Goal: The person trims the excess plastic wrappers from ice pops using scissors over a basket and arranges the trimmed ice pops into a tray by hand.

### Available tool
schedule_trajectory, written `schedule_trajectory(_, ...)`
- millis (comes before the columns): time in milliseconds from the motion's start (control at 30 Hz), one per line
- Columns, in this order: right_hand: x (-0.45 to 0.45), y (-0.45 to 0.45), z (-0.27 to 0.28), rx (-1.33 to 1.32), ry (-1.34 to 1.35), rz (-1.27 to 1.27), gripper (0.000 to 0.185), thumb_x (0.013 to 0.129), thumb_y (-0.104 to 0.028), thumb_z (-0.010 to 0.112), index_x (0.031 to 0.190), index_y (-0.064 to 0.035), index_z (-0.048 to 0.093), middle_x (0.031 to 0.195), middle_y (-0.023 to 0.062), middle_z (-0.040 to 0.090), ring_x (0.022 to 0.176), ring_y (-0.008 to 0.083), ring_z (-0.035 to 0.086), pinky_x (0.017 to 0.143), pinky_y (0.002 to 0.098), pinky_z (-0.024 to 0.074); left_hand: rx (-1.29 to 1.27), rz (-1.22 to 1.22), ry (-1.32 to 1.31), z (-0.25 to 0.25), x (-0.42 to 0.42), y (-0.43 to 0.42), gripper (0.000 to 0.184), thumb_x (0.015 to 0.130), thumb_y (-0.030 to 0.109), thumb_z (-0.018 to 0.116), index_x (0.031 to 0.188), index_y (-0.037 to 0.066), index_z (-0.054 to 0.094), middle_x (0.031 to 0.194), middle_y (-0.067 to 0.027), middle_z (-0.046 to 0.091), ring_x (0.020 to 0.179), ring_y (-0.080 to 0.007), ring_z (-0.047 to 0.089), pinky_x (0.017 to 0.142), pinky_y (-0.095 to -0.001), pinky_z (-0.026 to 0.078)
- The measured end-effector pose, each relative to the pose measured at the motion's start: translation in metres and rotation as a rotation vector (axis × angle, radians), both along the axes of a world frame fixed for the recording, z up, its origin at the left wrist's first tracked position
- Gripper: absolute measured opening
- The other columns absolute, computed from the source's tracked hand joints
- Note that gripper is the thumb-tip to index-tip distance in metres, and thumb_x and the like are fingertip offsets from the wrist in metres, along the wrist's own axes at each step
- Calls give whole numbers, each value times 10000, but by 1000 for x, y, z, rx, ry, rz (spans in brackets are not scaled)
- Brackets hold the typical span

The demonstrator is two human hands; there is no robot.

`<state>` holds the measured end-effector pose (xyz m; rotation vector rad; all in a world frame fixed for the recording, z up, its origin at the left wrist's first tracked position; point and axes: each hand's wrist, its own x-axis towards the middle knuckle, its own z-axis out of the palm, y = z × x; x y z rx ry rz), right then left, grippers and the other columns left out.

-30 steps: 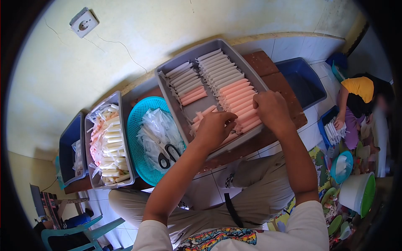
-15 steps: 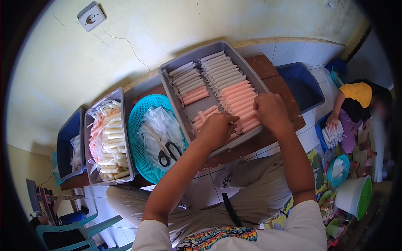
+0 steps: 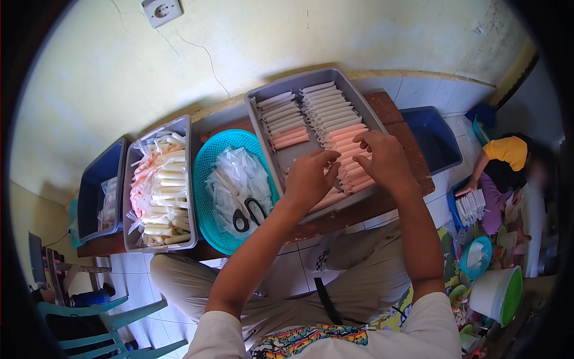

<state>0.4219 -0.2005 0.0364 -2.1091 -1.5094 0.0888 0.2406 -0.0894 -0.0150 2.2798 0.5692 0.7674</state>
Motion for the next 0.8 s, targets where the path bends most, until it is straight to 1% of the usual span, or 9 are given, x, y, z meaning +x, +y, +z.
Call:
schedule_trajectory(133, -14, 15, 8, 157, 76, 93, 328, 829, -62, 859, 1139, -41, 754, 1044, 149, 766, 953, 317, 750, 891, 426, 601, 28, 118, -131, 8, -17, 8, 207, 932, 84, 795, 1135, 47, 793, 1049, -134, 794, 901, -270, 787, 813, -390, 608)
schedule_trajectory(367, -33, 37, 6, 203, 103, 187, 333, 839, -82, 857, 1153, -35, 755, 1059, 152, 768, 947, 313, 750, 890, 410, 599, 30, 145, -113, 5, -41, 28, 234, 918, 65, 800, 1151, 50, 789, 1108, -126, 785, 937, -281, 783, 808, -391, 612)
schedule_trajectory(433, -36, 43, -2, 186, 91, 228, 341, 838, -106, 861, 1156, -39, 758, 1070, 156, 771, 953, 330, 748, 889, 418, 596, 152, 156, -9, 1, -42, 33, 218, 912, 86, 800, 1130, 74, 798, 1124, -95, 784, 1002, -279, 771, 944, -435, 593)
schedule_trajectory(467, -37, 45, -6, 184, 88, 227, 341, 838, -106, 861, 1156, -39, 758, 1070, 156, 771, 953, 330, 748, 889, 418, 596, 150, 155, -12, -1, -41, 35, 218, 912, 86, 800, 1130, 74, 798, 1124, -95, 784, 1002, -279, 771, 944, -435, 593)
schedule_trajectory(533, -38, 49, -13, 163, -92, 247, 357, 825, -109, 877, 1154, -21, 767, 1073, 169, 784, 968, 316, 765, 880, 424, 604, 392, 201, 87, -8, -39, 40, 189, 921, 101, 769, 1105, 117, 809, 1132, -69, 784, 1084, -273, 749, 1145, -499, 491)
schedule_trajectory(567, -40, 51, -16, 160, -95, 246, 357, 825, -109, 877, 1154, -21, 767, 1073, 169, 784, 968, 316, 765, 880, 424, 604, 388, 201, 83, -12, -37, 43, 189, 921, 101, 769, 1105, 117, 809, 1132, -69, 784, 1084, -273, 749, 1145, -499, 491)
schedule_trajectory(633, -48, 55, -19, -94, 81, 211, 333, 831, -124, 874, 1128, -12, 776, 991, 164, 791, 920, 327, 771, 863, 424, 605, 353, 174, 229, -15, -32, 50, 204, 915, 77, 729, 1088, 144, 813, 1124, -55, 788, 1127, -265, 736, 1265, -536, 361)
schedule_trajectory(767, -51, 61, -48, -245, 148, 222, 331, 814, -142, 893, 1098, -13, 784, 927, 160, 792, 856, 334, 771, 829, 427, 603, 408, 109, 406, -13, -23, 62, 264, 895, 32, 685, 1084, 155, 825, 1121, -48, 790, 1142, -257, 736, 1282, -514, 346)
schedule_trajectory(800, -52, 64, -53, -314, 109, 241, 349, 815, -217, 896, 1077, -15, 785, 974, 178, 788, 943, 358, 760, 876, 450, 600, 443, 83, 499, -13, -20, 65, 255, 882, 33, 683, 1050, 157, 829, 1095, -52, 797, 1127, -256, 745, 1255, -508, 377)
